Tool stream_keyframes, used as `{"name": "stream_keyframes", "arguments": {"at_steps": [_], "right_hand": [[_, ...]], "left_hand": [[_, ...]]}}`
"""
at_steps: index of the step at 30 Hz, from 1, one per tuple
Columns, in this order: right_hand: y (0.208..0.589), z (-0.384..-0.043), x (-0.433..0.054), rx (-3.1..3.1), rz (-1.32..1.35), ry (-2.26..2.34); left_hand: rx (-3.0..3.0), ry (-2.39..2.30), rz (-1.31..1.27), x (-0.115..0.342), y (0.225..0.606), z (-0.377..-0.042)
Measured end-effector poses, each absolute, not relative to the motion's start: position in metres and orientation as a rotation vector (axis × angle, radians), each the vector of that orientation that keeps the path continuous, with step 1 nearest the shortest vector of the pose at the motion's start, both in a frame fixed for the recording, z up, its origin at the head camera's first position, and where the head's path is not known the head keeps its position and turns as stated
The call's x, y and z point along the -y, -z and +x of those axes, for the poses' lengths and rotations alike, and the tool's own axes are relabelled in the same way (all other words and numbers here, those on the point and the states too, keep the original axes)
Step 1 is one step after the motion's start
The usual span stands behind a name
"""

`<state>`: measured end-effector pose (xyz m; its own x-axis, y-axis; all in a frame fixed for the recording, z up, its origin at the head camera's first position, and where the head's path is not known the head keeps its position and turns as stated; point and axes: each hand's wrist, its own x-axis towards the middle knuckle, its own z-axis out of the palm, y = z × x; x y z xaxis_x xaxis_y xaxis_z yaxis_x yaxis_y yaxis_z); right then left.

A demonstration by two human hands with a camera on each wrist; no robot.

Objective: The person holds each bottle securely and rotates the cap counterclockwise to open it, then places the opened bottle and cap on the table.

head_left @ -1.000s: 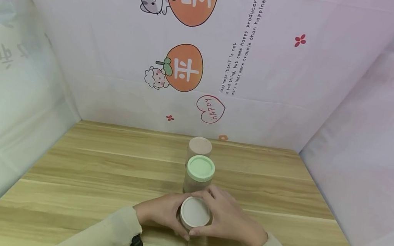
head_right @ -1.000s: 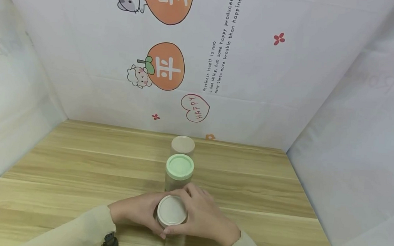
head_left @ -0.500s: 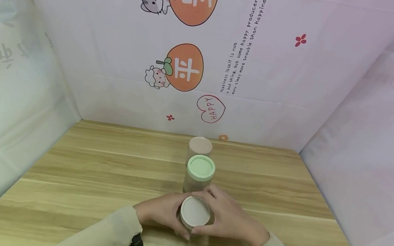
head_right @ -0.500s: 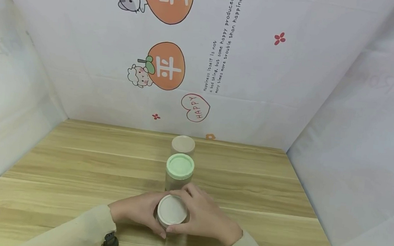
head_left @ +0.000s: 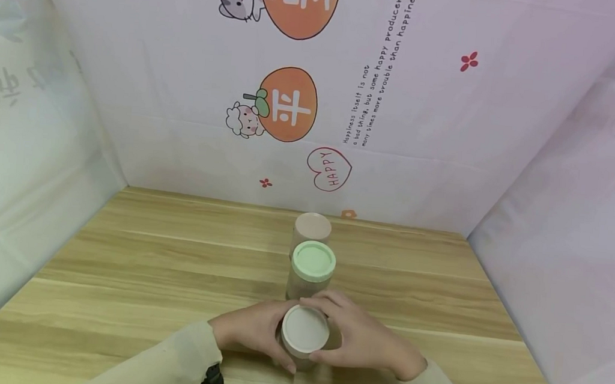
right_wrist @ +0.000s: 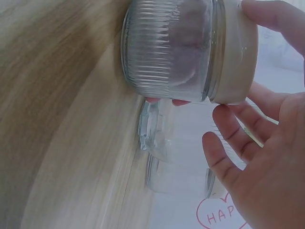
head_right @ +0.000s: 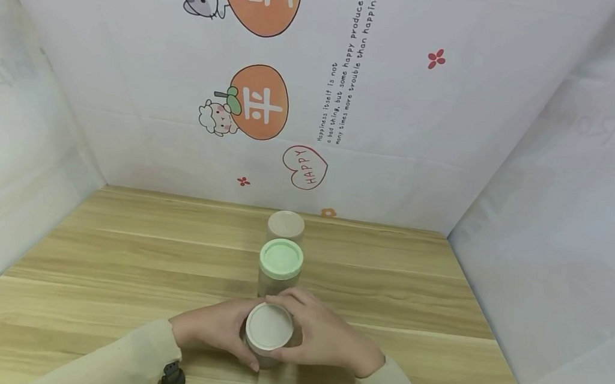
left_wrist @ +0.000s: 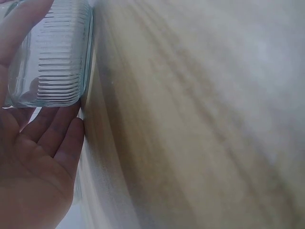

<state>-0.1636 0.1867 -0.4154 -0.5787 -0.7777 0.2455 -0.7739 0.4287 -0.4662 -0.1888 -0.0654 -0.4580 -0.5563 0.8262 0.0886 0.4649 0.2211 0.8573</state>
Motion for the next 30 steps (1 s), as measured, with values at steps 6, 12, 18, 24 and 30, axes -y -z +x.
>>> {"name": "stream_keyframes", "arguments": {"at_steps": [6, 12, 18, 24, 30], "right_hand": [[0.411, -0.164, -0.187, -2.603, -1.46, 0.85], [0.41, -0.163, -0.188, -2.571, -1.489, 0.821], [0.411, -0.161, -0.188, -2.572, -1.456, 0.831], [0.412, -0.157, -0.182, -2.713, -1.383, 0.79], [0.413, -0.153, -0.176, -2.89, -1.291, 0.701]], "left_hand": [[-2.111, -1.275, 1.214, 0.066, 0.46, -0.19], [-2.12, -1.261, 1.224, 0.065, 0.461, -0.19], [-2.133, -1.254, 1.222, 0.065, 0.461, -0.189], [-2.117, -1.27, 1.235, 0.066, 0.462, -0.189], [-2.133, -1.254, 1.247, 0.066, 0.462, -0.189]]}}
